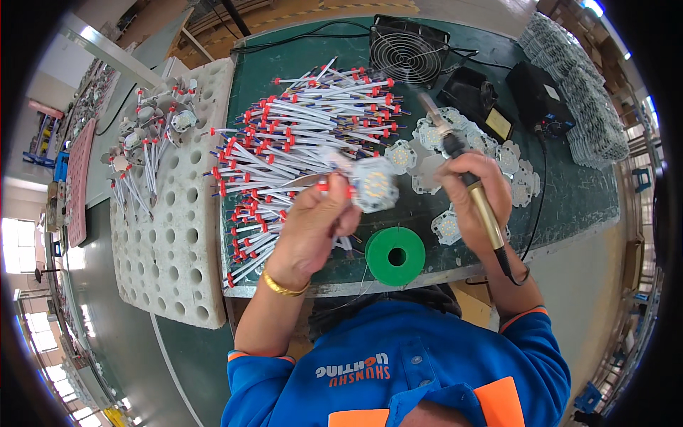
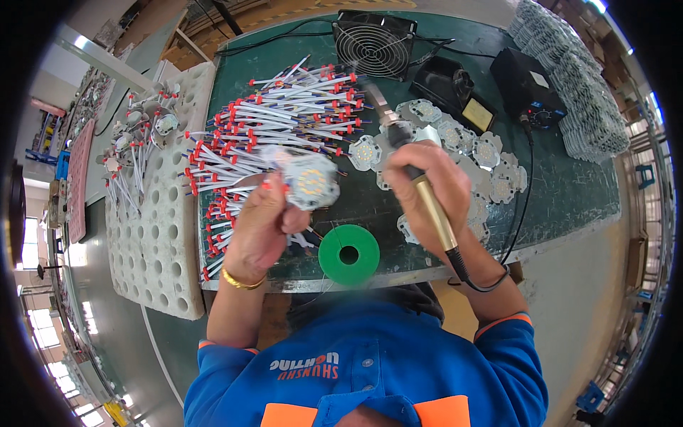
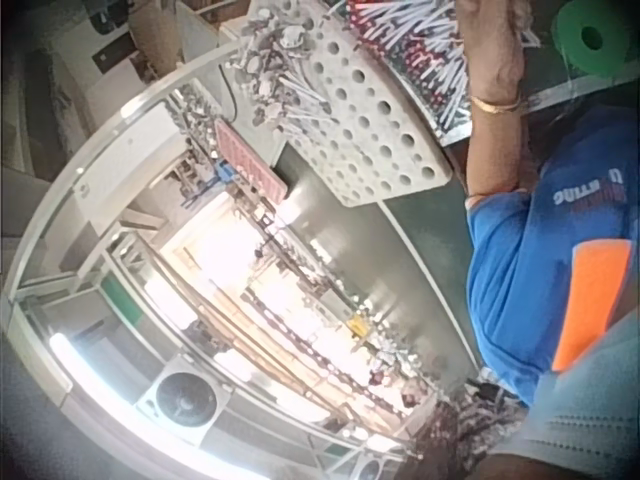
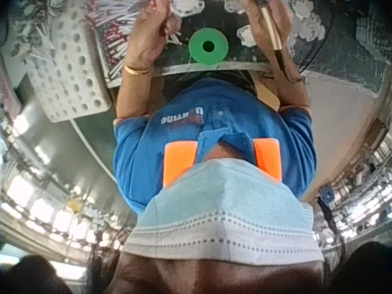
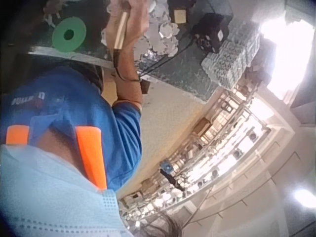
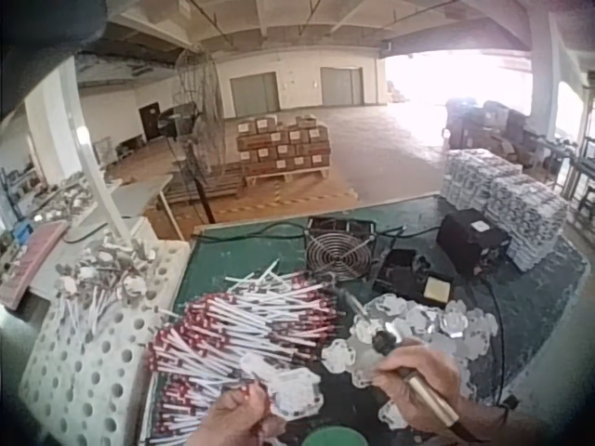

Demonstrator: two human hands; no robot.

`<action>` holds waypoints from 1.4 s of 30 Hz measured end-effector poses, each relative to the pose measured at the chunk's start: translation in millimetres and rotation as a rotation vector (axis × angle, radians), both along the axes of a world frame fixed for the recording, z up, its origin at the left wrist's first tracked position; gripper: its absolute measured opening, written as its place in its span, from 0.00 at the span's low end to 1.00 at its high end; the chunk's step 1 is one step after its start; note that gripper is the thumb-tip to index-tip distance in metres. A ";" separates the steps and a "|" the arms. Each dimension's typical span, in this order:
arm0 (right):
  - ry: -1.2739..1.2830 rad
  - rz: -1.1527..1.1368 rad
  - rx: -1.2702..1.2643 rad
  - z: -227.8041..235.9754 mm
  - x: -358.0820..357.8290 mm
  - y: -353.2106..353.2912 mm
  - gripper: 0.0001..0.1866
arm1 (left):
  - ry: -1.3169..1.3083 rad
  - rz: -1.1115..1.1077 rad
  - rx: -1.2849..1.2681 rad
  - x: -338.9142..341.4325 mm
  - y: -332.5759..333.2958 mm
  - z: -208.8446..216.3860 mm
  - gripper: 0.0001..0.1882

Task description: The person solders wires onto LED circuit boards using a soldering iron and solder wire, and places the assembled components into a foam holder.

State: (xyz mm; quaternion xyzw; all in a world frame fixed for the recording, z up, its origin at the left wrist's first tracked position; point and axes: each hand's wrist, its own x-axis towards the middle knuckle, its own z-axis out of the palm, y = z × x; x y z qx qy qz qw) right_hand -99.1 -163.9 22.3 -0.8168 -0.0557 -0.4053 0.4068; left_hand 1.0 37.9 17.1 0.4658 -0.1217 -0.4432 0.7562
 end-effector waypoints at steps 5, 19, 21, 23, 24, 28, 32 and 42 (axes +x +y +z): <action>0.233 -0.086 -0.291 -4.8 -7.2 -18.7 0.11 | -0.118 0.131 0.017 7.1 49.3 8.6 0.18; 0.372 -0.135 -0.629 -28.9 -4.0 -15.4 0.15 | -0.531 0.408 0.636 54.8 162.2 57.9 0.11; 0.215 -0.143 -0.649 -29.8 0.1 -15.6 0.14 | -0.594 0.458 0.682 90.4 183.7 57.2 0.11; 0.215 -0.151 -0.633 -29.4 0.9 -17.4 0.15 | -0.583 0.477 0.662 117.6 188.4 64.9 0.11; 0.219 -0.154 -0.614 -29.6 1.3 -17.6 0.15 | -0.569 0.497 0.648 128.5 191.0 68.6 0.10; 0.163 -0.182 -0.627 -32.1 0.3 -19.4 0.15 | -0.721 0.725 0.794 169.9 209.3 52.5 0.09; 0.133 -0.200 -0.651 -35.6 -2.3 -25.2 0.15 | -0.800 0.902 0.800 190.1 223.4 40.9 0.09; 0.003 -0.158 -0.591 -30.3 0.9 -22.4 0.12 | -1.159 0.601 1.995 178.2 212.3 37.1 0.22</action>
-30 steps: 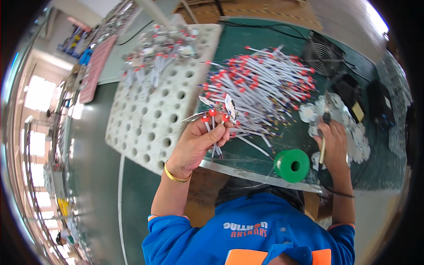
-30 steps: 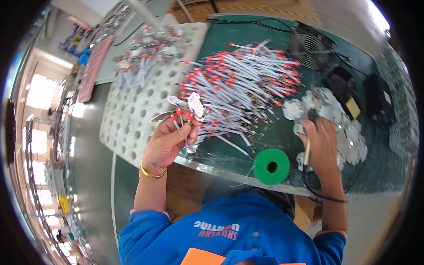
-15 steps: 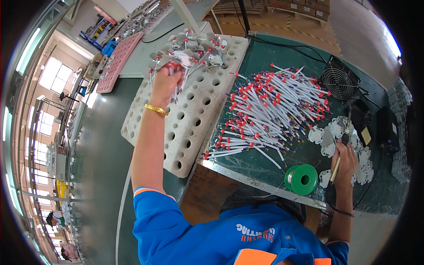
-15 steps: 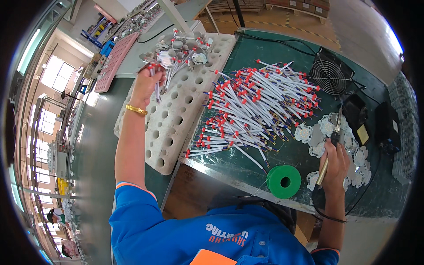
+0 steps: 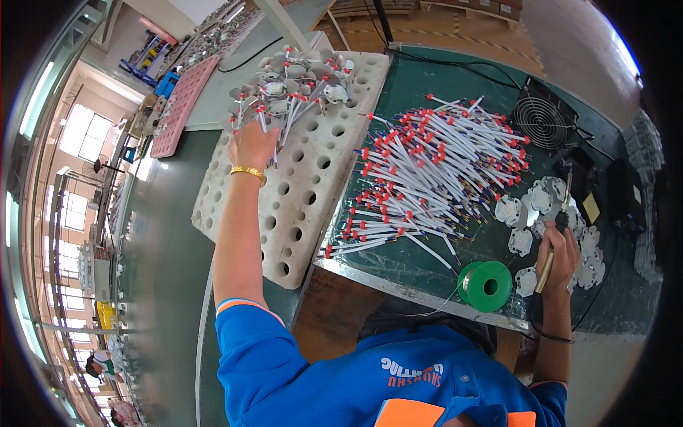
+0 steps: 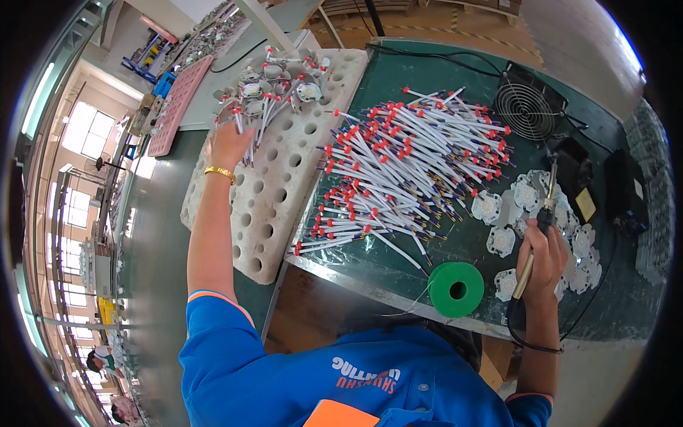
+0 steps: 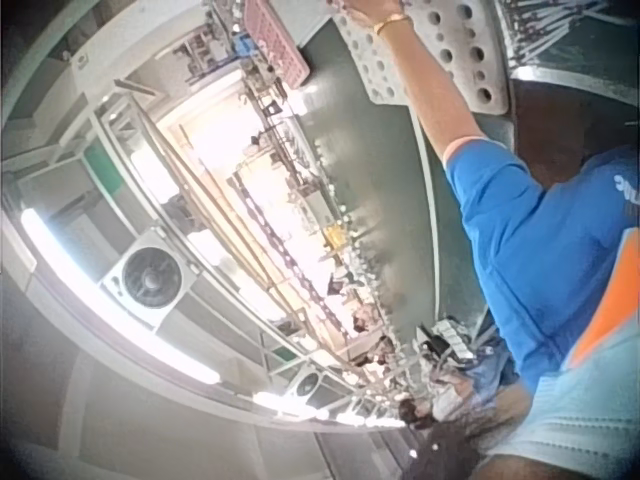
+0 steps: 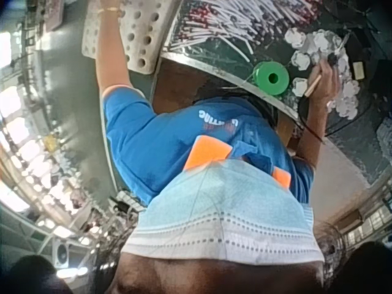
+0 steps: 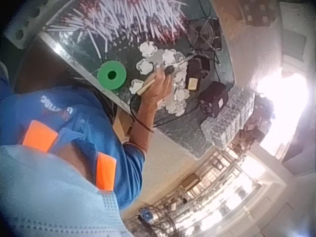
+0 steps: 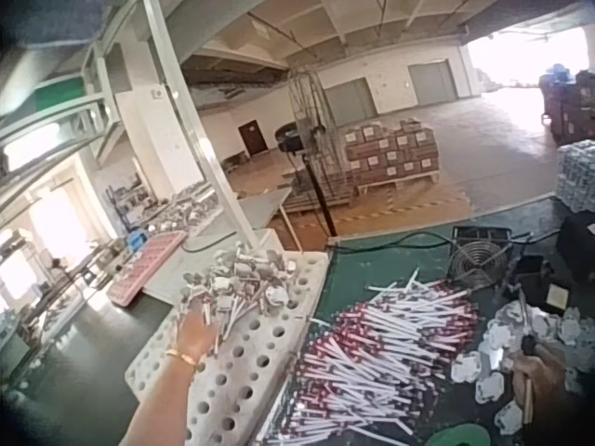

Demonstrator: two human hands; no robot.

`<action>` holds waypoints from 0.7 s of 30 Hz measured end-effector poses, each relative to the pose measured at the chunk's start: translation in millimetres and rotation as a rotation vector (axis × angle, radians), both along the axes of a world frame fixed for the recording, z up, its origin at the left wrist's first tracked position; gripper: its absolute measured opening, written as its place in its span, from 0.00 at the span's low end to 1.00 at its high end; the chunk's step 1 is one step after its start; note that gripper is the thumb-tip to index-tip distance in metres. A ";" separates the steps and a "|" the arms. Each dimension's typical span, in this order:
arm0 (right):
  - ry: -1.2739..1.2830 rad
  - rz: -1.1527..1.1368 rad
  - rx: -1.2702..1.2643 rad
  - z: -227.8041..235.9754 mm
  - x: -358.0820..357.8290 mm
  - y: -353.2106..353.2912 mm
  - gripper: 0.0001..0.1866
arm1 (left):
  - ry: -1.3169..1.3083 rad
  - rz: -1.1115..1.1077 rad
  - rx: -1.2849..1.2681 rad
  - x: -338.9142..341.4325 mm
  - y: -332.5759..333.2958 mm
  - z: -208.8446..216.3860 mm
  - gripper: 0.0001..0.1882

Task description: The person solders wires onto LED circuit boards using a soldering iron and solder wire, and places the assembled components into a foam holder.

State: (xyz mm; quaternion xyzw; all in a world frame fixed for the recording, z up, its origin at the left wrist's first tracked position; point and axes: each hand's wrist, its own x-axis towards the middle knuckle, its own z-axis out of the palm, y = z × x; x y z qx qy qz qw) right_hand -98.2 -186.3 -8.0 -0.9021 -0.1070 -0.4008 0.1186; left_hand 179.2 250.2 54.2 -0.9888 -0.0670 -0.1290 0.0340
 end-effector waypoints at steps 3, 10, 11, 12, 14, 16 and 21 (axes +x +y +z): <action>-0.020 -0.019 -0.004 -1.5 -3.1 -1.5 0.13 | -0.014 -0.057 -0.009 -5.1 3.6 0.9 0.17; -0.067 -0.037 0.029 -5.6 -9.2 0.5 0.13 | 0.018 -0.096 -0.004 -3.9 6.3 -25.0 0.14; -0.054 -0.047 0.027 -7.0 -9.4 -0.3 0.13 | 0.031 -0.105 -0.006 -5.9 5.8 -26.1 0.14; -0.090 -0.043 0.069 -9.3 -7.8 -1.1 0.13 | -0.025 -0.120 -0.066 -8.9 8.4 -25.7 0.16; -0.098 -0.056 0.108 -12.1 -11.0 -2.7 0.14 | -0.051 -0.146 -0.130 -17.5 9.9 -22.9 0.19; -0.116 -0.077 0.291 -14.6 -10.6 -2.7 0.14 | -0.223 -0.129 -0.120 -24.8 13.9 -19.8 0.24; -0.117 -0.026 0.386 -21.2 -7.4 -2.3 0.15 | -0.351 -0.231 -0.196 -61.7 1.6 -18.4 0.20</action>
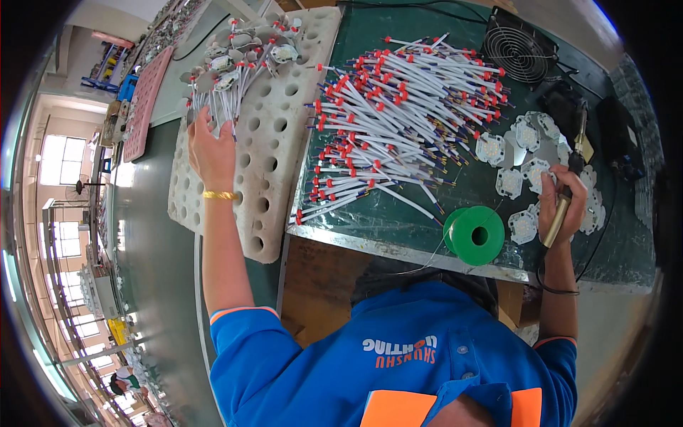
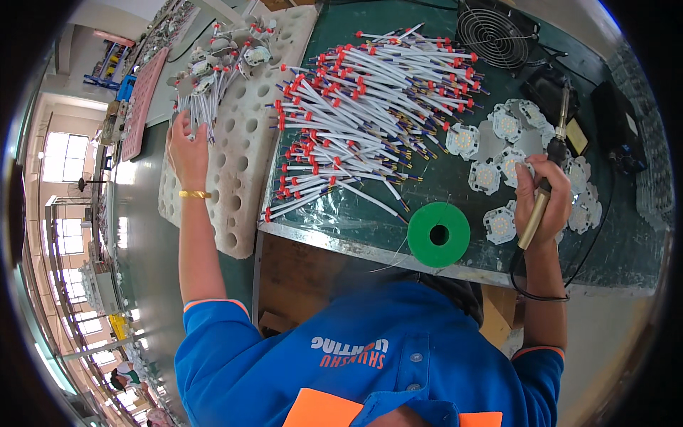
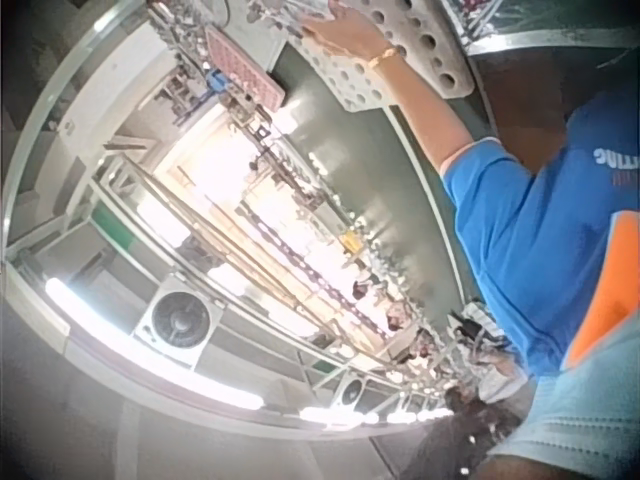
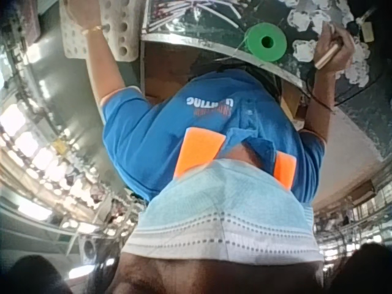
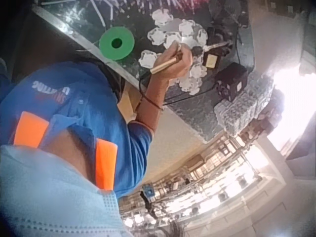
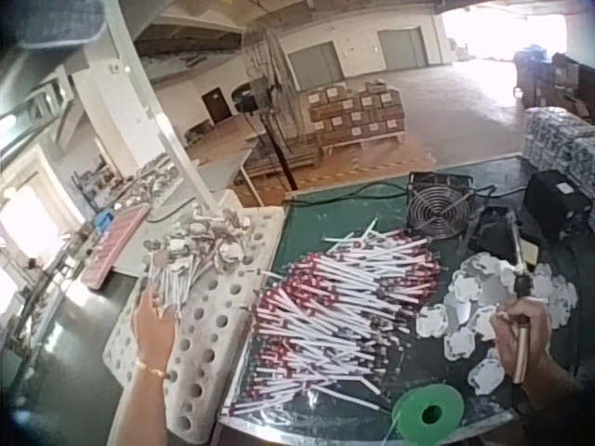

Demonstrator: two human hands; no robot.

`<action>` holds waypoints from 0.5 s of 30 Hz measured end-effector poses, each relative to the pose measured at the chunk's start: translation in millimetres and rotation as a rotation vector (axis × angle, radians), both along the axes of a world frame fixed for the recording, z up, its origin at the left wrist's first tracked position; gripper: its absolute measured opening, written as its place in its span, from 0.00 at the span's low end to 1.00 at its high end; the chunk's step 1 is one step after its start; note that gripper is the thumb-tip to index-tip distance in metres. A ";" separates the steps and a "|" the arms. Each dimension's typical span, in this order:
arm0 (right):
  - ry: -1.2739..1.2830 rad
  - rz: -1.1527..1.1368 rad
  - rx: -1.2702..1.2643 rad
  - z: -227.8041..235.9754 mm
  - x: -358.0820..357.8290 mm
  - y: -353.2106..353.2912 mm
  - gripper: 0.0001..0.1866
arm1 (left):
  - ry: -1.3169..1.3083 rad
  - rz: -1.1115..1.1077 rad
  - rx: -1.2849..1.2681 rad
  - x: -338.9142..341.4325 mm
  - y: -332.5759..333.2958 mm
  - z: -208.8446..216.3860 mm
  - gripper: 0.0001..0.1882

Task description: The person solders wires onto LED circuit boards using a soldering iron and solder wire, and places the assembled components into a foam holder.

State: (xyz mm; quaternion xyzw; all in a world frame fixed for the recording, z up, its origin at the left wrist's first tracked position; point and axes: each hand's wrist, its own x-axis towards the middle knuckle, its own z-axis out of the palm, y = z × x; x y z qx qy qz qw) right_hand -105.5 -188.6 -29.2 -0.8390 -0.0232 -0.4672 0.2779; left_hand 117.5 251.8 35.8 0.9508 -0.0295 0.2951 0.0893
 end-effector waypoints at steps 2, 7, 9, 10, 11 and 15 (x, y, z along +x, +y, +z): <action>0.004 -0.012 0.029 -2.9 -2.7 -2.8 0.15 | -0.105 -0.176 -0.066 -23.9 -27.2 -2.9 0.13; 0.021 -0.022 0.009 -1.4 -8.0 -7.3 0.16 | 0.119 -0.821 -0.144 -106.6 -98.6 -10.8 0.10; 0.004 -0.028 -0.086 3.9 -6.2 -0.7 0.17 | 0.209 -0.868 -0.082 -123.6 -119.0 -13.6 0.10; 0.001 -0.011 -0.092 8.7 -5.8 3.0 0.18 | 0.286 -0.902 -0.004 -131.2 -127.6 -11.2 0.10; -0.002 0.003 -0.102 10.2 -5.0 5.2 0.18 | 0.276 -0.930 -0.023 -134.5 -131.8 -14.9 0.10; 0.001 0.108 0.000 13.0 -3.6 9.1 0.17 | 0.319 -0.828 0.177 -129.7 -134.3 -31.8 0.06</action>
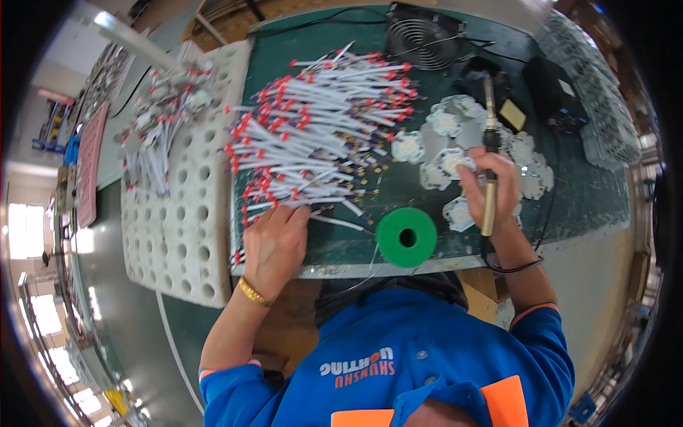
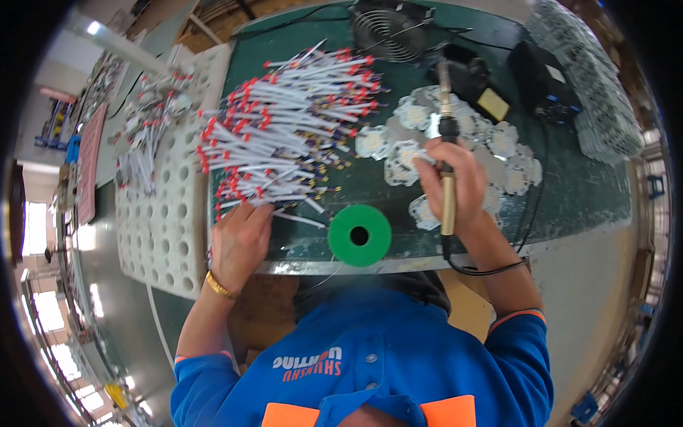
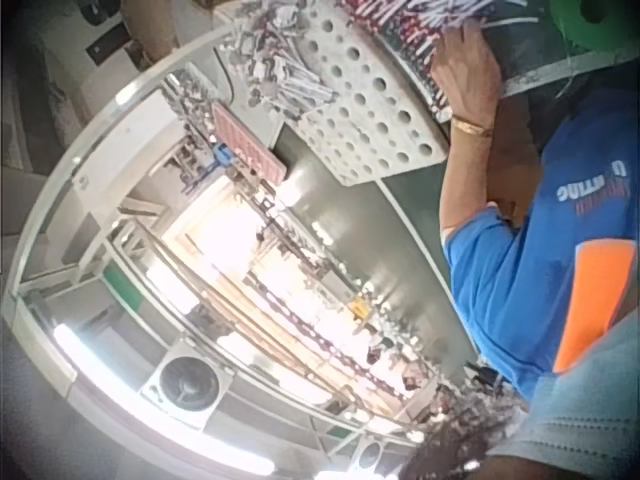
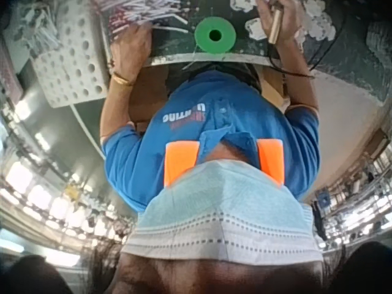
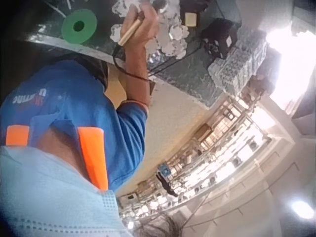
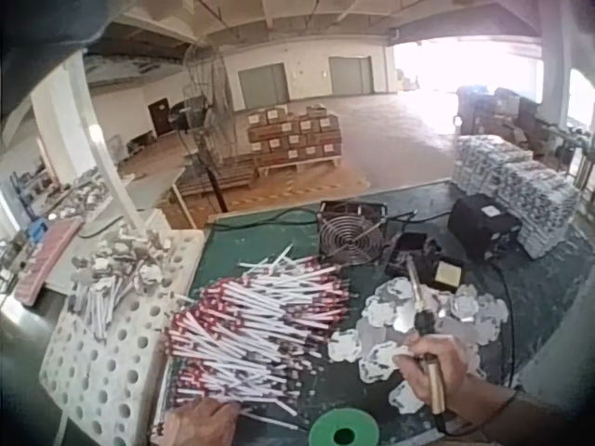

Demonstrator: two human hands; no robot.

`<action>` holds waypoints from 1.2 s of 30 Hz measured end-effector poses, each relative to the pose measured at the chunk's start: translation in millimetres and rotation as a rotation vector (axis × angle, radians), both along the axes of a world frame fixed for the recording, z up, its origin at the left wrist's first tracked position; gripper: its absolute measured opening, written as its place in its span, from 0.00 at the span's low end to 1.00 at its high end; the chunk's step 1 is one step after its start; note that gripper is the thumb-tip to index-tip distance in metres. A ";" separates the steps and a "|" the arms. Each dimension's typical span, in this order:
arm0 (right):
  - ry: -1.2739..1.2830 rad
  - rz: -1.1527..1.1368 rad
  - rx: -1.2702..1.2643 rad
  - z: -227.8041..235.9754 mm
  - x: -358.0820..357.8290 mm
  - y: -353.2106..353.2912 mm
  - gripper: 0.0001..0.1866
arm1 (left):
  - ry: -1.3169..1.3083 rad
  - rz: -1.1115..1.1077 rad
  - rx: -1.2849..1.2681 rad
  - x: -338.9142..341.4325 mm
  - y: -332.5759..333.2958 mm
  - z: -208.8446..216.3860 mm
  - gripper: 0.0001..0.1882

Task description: The person solders wires onto LED circuit boards using a soldering iron and solder wire, and places the assembled components into a foam holder.

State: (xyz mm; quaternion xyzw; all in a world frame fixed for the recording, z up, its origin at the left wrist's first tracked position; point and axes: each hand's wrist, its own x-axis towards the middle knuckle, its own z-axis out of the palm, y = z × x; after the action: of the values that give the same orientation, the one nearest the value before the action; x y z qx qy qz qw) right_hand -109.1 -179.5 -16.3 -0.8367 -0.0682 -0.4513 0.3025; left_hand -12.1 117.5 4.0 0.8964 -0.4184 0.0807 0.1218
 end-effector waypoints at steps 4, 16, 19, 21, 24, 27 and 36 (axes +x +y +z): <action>0.011 -0.006 0.114 -1.2 -1.6 -0.8 0.17 | -0.001 0.025 -0.068 -2.4 0.4 4.3 0.06; 0.101 -0.025 0.256 18.1 3.5 4.9 0.15 | 0.682 0.150 -1.046 16.7 -38.1 18.7 0.09; 0.098 0.009 0.193 31.3 14.1 8.4 0.14 | 0.893 0.050 -1.198 29.7 -60.9 19.1 0.08; 0.163 0.073 0.194 37.1 17.4 12.2 0.15 | 1.012 -0.023 -1.288 33.8 -77.7 18.2 0.03; 0.227 0.133 0.193 42.9 21.6 15.0 0.16 | 1.158 -0.064 -1.186 33.8 -100.2 16.6 0.05; 0.243 0.178 0.147 39.4 26.0 13.7 0.18 | 1.236 -0.099 -1.037 27.0 -116.3 13.6 0.08; 0.217 0.214 0.257 24.7 29.6 15.0 0.18 | 1.260 -0.106 -0.937 15.4 -128.8 1.8 0.10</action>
State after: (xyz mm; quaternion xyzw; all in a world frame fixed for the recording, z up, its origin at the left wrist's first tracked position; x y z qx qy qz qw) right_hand -79.5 -164.5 8.5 -0.8230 -0.0657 -0.3290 0.4585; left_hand 3.3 -11.2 5.8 0.6071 -0.2351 -0.2808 0.7052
